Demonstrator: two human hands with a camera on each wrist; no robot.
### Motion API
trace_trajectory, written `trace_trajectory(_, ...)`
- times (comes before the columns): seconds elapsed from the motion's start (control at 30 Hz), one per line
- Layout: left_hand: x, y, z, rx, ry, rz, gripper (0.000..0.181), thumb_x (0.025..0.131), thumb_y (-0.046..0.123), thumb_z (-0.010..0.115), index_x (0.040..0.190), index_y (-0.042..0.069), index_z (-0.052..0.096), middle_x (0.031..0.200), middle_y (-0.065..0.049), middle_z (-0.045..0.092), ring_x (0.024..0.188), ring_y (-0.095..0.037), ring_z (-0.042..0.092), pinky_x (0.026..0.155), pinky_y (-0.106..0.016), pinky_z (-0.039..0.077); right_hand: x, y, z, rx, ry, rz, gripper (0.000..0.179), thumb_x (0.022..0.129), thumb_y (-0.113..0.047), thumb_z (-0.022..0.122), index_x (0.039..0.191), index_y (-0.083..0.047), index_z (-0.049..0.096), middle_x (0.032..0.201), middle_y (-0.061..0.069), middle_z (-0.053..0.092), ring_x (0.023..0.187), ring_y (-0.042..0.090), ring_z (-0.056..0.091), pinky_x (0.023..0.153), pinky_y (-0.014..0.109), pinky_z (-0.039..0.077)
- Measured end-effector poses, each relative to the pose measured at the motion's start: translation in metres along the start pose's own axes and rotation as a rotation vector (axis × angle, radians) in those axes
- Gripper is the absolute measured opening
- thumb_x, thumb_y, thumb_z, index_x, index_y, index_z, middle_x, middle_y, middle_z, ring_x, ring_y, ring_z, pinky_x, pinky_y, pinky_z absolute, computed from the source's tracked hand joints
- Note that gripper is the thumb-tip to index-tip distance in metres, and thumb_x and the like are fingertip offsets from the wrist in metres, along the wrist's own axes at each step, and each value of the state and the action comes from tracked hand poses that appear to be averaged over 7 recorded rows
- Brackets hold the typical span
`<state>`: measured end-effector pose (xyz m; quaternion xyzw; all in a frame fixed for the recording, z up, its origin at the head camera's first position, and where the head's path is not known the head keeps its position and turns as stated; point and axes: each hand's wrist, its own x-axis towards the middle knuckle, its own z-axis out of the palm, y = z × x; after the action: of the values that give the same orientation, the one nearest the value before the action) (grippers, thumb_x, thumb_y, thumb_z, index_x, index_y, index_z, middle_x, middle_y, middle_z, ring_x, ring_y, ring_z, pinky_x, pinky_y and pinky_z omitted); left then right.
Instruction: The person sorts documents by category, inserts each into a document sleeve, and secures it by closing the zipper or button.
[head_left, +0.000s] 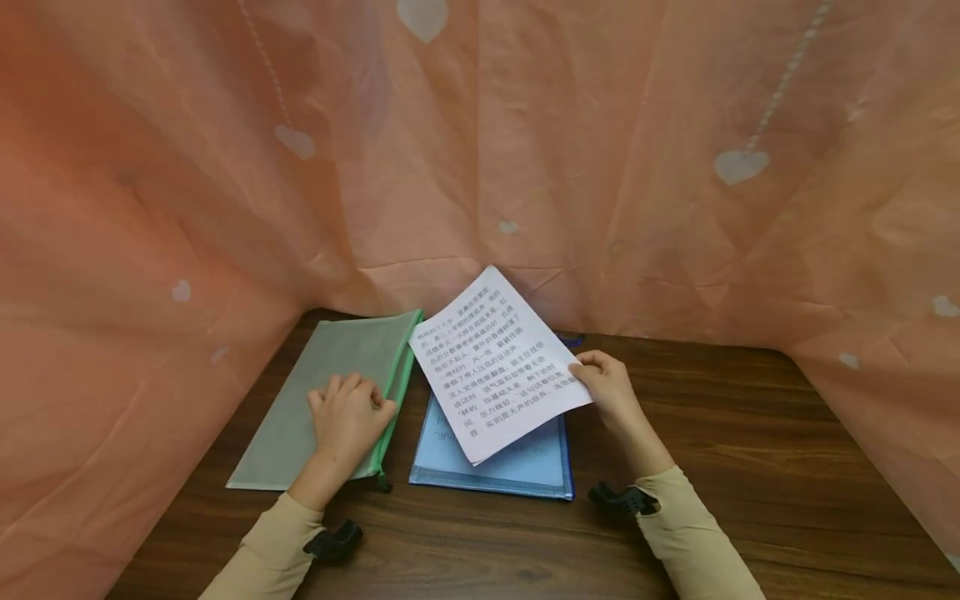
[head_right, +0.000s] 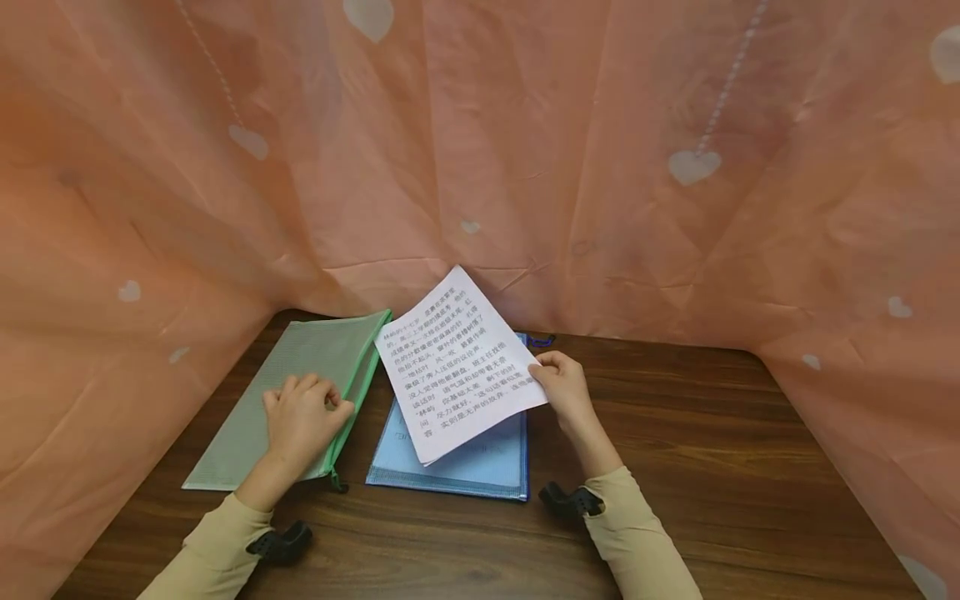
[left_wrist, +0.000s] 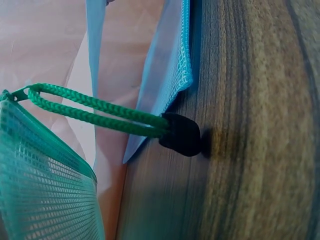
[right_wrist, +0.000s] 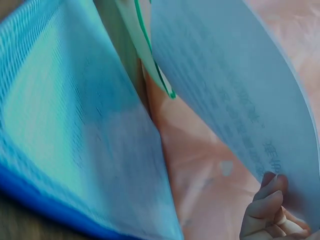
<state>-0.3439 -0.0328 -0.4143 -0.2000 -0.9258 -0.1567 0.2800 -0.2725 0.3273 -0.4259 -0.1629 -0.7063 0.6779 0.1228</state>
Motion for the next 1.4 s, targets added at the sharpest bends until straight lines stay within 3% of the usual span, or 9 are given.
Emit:
trace_trajectory(0.37,0.000,0.002,-0.001,0.001,-0.009,-0.014,0.015,0.069,0.021,0.067,0.060,0.017,0.056,0.070,0.000,0.054,0.076,-0.028,0.048,0.074,-0.049,0.029,-0.012,0.001,0.033,0.122,0.007,0.035,0.014,0.093,-0.001,0.053,0.102,0.009,0.053,0.068,-0.006,0.063,0.056,0.006,0.062,0.053,0.020,0.050)
trace_trajectory(0.73,0.001,0.003,-0.002,-0.004,-0.030,-0.026,0.014,0.070,0.020,0.063,0.059,0.018,0.054,0.069,0.000,0.052,0.077,-0.028,0.048,0.075,-0.049,0.028,-0.028,-0.003,0.061,0.102,0.050,0.051,0.011,0.091,-0.004,0.052,0.101,0.002,0.052,0.070,0.002,0.066,0.055,0.011,0.064,0.049,0.023,0.049)
trace_trajectory(1.1,0.002,0.004,-0.005,0.004,-0.083,-0.051,0.014,0.071,0.020,0.063,0.061,0.016,0.054,0.071,-0.002,0.052,0.079,-0.028,0.047,0.077,-0.050,0.028,-0.036,0.002,0.084,0.096,0.055,0.009,0.011,0.089,-0.001,0.050,0.099,0.003,0.052,0.079,0.016,0.071,0.054,0.013,0.065,0.048,0.025,0.051)
trace_trajectory(1.4,0.001,0.003,-0.004,0.007,-0.087,-0.047,0.015,0.071,0.021,0.064,0.061,0.017,0.054,0.070,-0.001,0.052,0.078,-0.028,0.047,0.076,-0.048,0.028,-0.041,0.003,0.090,0.094,0.053,-0.010,0.011,0.088,0.000,0.050,0.099,0.003,0.052,0.077,0.017,0.070,0.052,0.013,0.064,0.046,0.025,0.050)
